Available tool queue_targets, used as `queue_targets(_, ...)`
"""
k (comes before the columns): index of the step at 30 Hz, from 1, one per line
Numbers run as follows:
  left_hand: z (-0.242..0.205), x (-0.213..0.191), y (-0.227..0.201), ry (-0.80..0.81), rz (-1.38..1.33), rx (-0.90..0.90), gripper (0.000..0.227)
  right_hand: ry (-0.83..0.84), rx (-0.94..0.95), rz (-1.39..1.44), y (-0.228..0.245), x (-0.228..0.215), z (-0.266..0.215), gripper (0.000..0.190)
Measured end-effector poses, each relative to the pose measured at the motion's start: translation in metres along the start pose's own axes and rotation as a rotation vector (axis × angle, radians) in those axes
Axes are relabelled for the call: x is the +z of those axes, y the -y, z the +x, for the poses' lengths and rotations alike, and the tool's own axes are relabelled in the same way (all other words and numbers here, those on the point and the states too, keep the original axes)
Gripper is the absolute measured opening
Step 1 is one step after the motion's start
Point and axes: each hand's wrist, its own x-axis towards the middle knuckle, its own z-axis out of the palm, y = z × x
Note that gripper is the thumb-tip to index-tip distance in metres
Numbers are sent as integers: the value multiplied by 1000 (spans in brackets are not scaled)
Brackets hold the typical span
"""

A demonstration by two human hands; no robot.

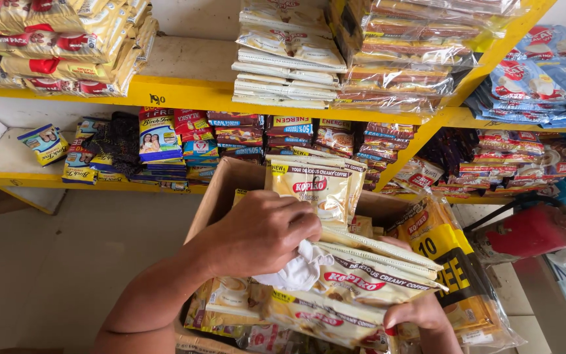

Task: Cleaning coffee packets with a cloth and arranging them on a grocery store shelf.

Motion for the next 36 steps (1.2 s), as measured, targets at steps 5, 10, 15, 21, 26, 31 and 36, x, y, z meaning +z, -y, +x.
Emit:
queue_targets(5, 8, -16, 5, -103, 69, -14, 17, 33, 204, 23, -17, 30, 3, 90)
queue_targets(10, 29, -7, 26, -12, 35, -75, 22, -122, 114, 269, -23, 51, 12, 72)
queue_targets(15, 49, -5, 25, 56, -56, -65, 29, -150, 114, -6, -35, 37, 0, 85)
queue_targets(21, 69, 3, 24, -34, -82, 19, 21, -235, -4, 339, -33, 45, 4, 68)
queue_targets(26, 66, 54, 5, -521, -58, -26, 26, -487, 126, 350, -17, 52, 15, 51)
queue_targets(31, 3, 187, -44, -282, 35, 122, 55, -484, 159, 335, -35, 37, 11, 44)
queue_targets(36, -10, 185, -34, -268, 221, 196, 18, -486, 204, 315, -59, 21, 7, 37)
